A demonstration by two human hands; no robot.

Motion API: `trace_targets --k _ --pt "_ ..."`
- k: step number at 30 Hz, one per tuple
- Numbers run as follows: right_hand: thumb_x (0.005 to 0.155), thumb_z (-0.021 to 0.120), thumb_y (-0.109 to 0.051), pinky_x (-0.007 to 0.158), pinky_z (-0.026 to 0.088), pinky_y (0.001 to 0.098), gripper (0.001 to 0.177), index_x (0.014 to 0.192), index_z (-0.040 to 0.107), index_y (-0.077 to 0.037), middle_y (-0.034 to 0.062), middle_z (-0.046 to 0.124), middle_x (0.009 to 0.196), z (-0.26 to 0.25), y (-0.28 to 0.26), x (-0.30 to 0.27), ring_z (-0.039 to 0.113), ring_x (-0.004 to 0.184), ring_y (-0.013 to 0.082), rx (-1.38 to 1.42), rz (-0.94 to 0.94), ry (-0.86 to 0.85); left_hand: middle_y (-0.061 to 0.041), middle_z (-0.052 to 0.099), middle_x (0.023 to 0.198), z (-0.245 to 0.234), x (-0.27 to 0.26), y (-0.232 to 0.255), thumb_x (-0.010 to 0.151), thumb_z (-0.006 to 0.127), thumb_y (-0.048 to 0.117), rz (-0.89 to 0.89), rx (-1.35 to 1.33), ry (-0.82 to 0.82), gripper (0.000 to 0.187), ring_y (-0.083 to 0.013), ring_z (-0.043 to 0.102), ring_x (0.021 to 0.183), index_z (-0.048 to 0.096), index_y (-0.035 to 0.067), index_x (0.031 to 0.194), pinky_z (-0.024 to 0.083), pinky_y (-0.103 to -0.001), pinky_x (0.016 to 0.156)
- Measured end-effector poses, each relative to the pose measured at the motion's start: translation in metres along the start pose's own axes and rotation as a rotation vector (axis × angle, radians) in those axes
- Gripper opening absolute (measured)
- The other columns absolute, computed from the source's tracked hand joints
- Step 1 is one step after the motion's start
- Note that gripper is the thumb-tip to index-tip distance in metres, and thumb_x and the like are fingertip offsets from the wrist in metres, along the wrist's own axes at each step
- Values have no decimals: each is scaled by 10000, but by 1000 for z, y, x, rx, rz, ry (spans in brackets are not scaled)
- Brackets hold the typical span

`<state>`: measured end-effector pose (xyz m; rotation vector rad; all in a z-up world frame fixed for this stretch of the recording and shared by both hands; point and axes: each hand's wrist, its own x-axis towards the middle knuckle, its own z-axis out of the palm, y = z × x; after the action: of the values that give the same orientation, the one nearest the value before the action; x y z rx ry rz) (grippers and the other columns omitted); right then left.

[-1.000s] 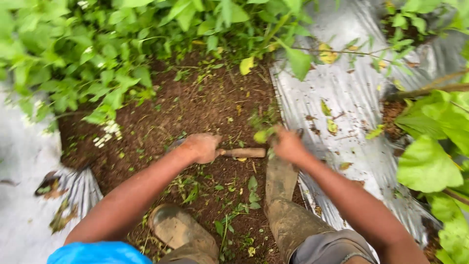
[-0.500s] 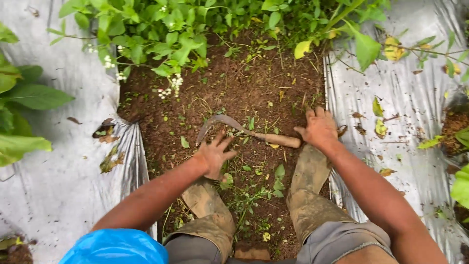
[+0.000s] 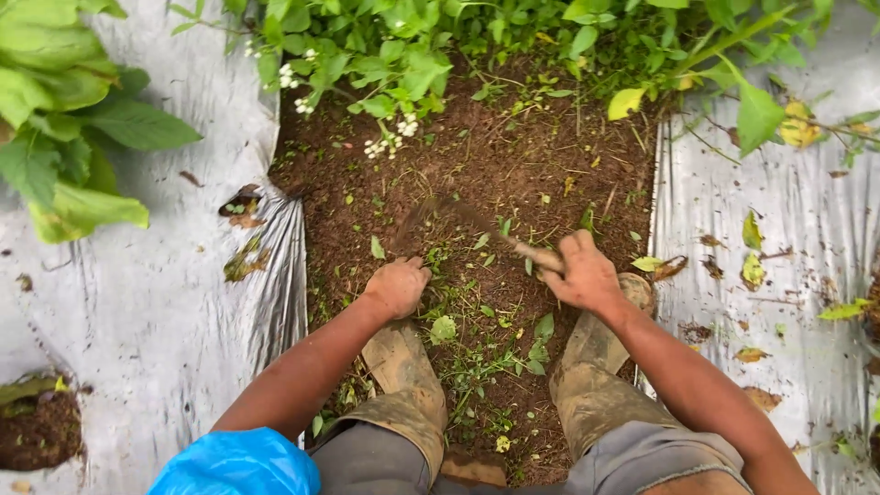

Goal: Weeding a garden bed by cutting weeds with a sickle and pulling them out by hand

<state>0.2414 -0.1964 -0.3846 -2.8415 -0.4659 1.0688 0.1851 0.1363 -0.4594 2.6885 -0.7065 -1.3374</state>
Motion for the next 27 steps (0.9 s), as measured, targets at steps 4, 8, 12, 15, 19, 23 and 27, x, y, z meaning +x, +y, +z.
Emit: trace_targets --k 4,8,12,15,19,23,27 --pt "866 593 -483 818 558 550 450 1052 453 -99 163 726 763 1 -10 5 738 862 406 526 290 3 -184 658 1245 8 -14 -1 949 472 61 -14 -173 167 288 -398 676 1151 676 21 1149 618 -469 919" --pt "957 581 -160 441 584 412 296 1179 458 -9 172 644 633 -1 -40 -20 632 447 278 1079 269 -26 -165 667 1274 -15 -39 1 982 470 89 -73 -154 100 302 -325 676 1172 695 72 1183 610 -414 949" --pt "896 650 -130 548 619 333 296 1160 567 -23 150 691 793 18 -44 -41 707 601 230 593 73 -440 -183 720 1178 -54 -70 -12 1001 473 59 -143 -168 85 299 -318 719 1095 706 23 1186 615 -425 967" --pt "938 602 -105 499 602 307 298 1203 515 -1 155 665 780 -16 -59 -47 669 557 207 746 169 -317 -181 730 1166 -77 -93 -24 987 471 44 -167 -99 151 306 -311 716 1119 718 32 1168 607 -424 986" --pt "949 559 -112 471 622 390 304 1194 435 19 168 621 747 12 -42 -31 664 524 255 1102 382 -10 -214 685 1215 -44 -91 -29 954 513 31 -204 -170 303 283 -409 699 1125 719 21 1147 603 -494 960" --pt "933 611 -93 296 502 280 348 1257 512 -17 127 639 652 -4 -40 -61 603 401 200 800 359 -394 -154 630 1212 -9 -58 -42 930 587 155 -239 -148 449 197 -370 708 1069 685 84 1085 635 -422 841" --pt "907 629 -74 461 620 306 268 1158 561 -11 173 664 787 -19 -32 -57 682 536 215 641 182 -363 -183 434 1476 -75 -94 -4 954 662 394 -272 -154 467 444 -390 448 1381 591 141 1312 499 -498 1050"
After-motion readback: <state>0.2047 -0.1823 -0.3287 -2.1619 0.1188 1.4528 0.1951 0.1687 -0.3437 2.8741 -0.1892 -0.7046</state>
